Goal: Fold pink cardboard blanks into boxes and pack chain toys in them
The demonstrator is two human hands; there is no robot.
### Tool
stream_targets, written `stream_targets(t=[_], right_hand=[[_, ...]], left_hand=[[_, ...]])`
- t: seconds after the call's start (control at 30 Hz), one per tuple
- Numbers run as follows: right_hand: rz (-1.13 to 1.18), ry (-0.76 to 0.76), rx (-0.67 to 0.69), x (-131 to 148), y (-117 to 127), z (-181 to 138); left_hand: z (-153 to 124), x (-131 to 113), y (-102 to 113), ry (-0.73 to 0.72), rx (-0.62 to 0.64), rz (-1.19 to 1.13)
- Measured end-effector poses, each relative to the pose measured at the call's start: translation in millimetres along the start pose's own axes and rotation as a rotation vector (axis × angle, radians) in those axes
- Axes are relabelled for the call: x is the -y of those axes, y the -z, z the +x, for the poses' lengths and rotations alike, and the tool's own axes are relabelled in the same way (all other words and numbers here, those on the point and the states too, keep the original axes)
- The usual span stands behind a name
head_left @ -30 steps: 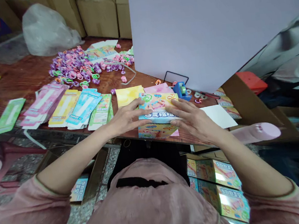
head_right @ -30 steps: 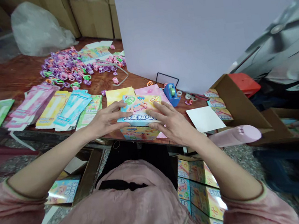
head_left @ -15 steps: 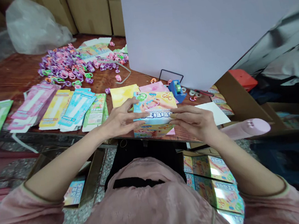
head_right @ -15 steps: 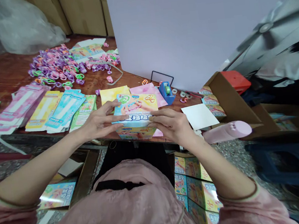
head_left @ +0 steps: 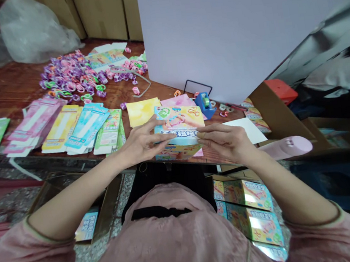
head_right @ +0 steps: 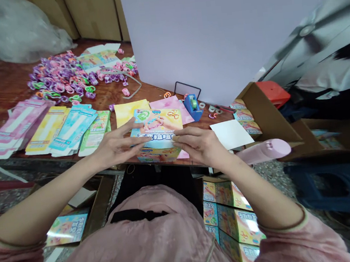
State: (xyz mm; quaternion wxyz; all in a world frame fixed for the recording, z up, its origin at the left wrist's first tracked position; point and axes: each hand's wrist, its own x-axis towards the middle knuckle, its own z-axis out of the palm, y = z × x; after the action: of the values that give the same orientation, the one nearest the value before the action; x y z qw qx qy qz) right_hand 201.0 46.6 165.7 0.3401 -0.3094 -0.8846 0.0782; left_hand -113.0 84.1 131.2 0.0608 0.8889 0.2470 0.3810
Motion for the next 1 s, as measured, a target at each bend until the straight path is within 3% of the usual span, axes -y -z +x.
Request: stream_targets(t=[0.3,0.67,0.8,1.0], right_hand=[[-0.003,-0.005,0.037,-1.9,3.2,-0.8],[-0.046,0.026,0.118,-4.5,6.9,-12.7],[-0.074,0.045,0.103,-3.3,2.1,-19.0],[-0.122,0.054,0.019,-0.2,-17.0,-32.9]], left_hand=[[1.2,3.4,7.1,-0.023,0.062,0.04],[-11.0,4.8,1.1,-0.072,0.04,0.06],[-7.4,0.5,-12.3,-0.075,-0.033,0.117],[-1.5,-7.6,-41.7,-0.084,-0.021,0.153]])
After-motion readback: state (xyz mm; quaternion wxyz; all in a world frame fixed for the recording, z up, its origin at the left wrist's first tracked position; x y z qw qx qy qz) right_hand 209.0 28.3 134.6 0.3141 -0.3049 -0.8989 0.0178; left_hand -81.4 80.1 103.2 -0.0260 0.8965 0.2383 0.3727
